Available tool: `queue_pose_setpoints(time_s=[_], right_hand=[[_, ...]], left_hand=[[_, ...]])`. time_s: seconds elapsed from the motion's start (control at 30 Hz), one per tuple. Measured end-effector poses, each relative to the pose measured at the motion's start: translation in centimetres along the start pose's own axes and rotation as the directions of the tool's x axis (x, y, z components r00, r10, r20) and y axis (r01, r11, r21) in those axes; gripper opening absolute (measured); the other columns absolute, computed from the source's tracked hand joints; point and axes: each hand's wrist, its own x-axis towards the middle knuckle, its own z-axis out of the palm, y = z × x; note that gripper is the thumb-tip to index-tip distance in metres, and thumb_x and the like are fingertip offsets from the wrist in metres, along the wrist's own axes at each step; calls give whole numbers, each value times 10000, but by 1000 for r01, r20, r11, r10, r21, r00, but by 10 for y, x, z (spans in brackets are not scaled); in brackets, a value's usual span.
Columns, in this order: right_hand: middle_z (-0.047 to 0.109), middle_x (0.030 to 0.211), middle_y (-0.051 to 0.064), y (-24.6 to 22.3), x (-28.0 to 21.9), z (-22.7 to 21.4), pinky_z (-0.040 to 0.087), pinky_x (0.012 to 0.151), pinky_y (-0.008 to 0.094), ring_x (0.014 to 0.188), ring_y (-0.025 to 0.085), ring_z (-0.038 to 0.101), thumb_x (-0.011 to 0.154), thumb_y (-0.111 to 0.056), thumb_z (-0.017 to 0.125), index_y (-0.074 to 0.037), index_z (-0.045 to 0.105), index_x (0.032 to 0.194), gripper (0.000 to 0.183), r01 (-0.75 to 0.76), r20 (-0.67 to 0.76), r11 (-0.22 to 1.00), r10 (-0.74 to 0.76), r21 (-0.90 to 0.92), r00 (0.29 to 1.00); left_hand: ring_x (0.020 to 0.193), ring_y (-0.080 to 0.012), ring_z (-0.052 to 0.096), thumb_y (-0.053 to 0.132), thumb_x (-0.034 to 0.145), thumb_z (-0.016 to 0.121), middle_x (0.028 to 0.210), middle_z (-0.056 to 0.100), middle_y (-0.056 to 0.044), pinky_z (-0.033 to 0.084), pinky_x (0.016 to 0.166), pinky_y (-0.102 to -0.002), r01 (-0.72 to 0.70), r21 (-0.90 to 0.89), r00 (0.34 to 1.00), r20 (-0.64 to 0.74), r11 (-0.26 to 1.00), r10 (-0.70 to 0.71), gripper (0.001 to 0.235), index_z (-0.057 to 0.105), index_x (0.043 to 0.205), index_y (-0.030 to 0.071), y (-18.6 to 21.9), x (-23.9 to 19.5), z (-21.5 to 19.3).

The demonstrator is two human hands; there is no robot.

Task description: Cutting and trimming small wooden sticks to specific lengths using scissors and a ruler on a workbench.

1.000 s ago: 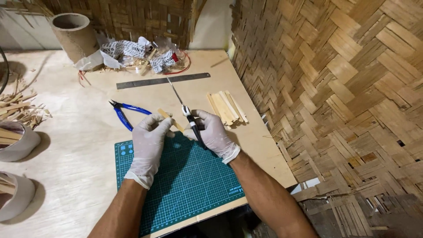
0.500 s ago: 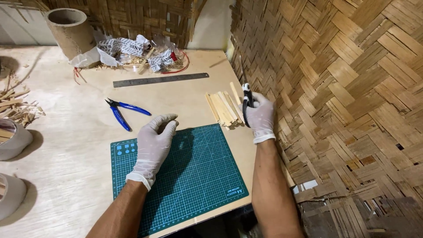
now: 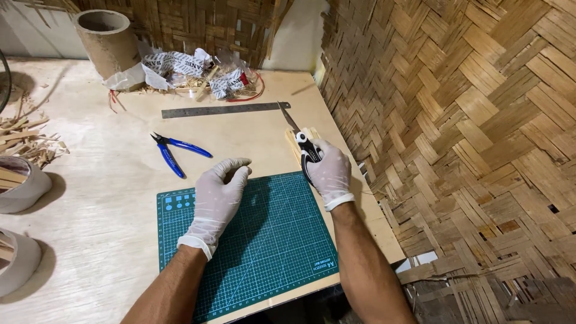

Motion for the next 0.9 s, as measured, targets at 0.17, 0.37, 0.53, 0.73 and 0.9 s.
queue_pose_setpoints(time_s=[0.17,0.37,0.53,0.73,0.9], right_hand=[[772,841,15,9,3,-25,568,876,431,970,288,741,793,-364,774,-353,772,1061,269,-51,-100,997,57,64,993],[765,808,-34,39,26,-40,550,925,391,937,215,736,824,-378,748,-350,762,1067,245,-104,-128,987,120,122,984],[769,803,-27,26,18,-32,559,900,383,964,204,738,783,-391,778,-389,769,1027,243,-80,-55,991,86,105,995],[754,759,-64,38,27,-15,571,885,362,935,183,743,732,-447,793,-390,765,1008,284,-95,1,995,95,-3,996],[783,883,13,44,33,-9,563,927,395,1029,222,734,741,-451,804,-337,766,1114,392,-113,55,993,112,27,992]], left_hand=[[740,-122,719,159,859,747,838,793,-31,597,699,-287,-2,-4,1000,-7,1000,2,180,833,1014,189,0,0,1],[770,-138,708,142,876,723,853,789,-52,594,740,-310,-6,-8,1000,4,1000,6,192,827,1036,170,4,-3,0],[778,-149,712,144,880,729,840,789,-64,594,732,-327,-22,11,1000,14,1000,22,184,832,1030,169,4,-4,1],[794,-136,701,154,867,730,834,787,-52,589,758,-321,-10,13,1000,21,1000,10,191,834,1023,185,3,-3,-1],[785,-133,706,155,858,727,810,785,-47,591,743,-310,-12,21,1000,23,1000,12,190,837,1007,195,5,-4,0]])
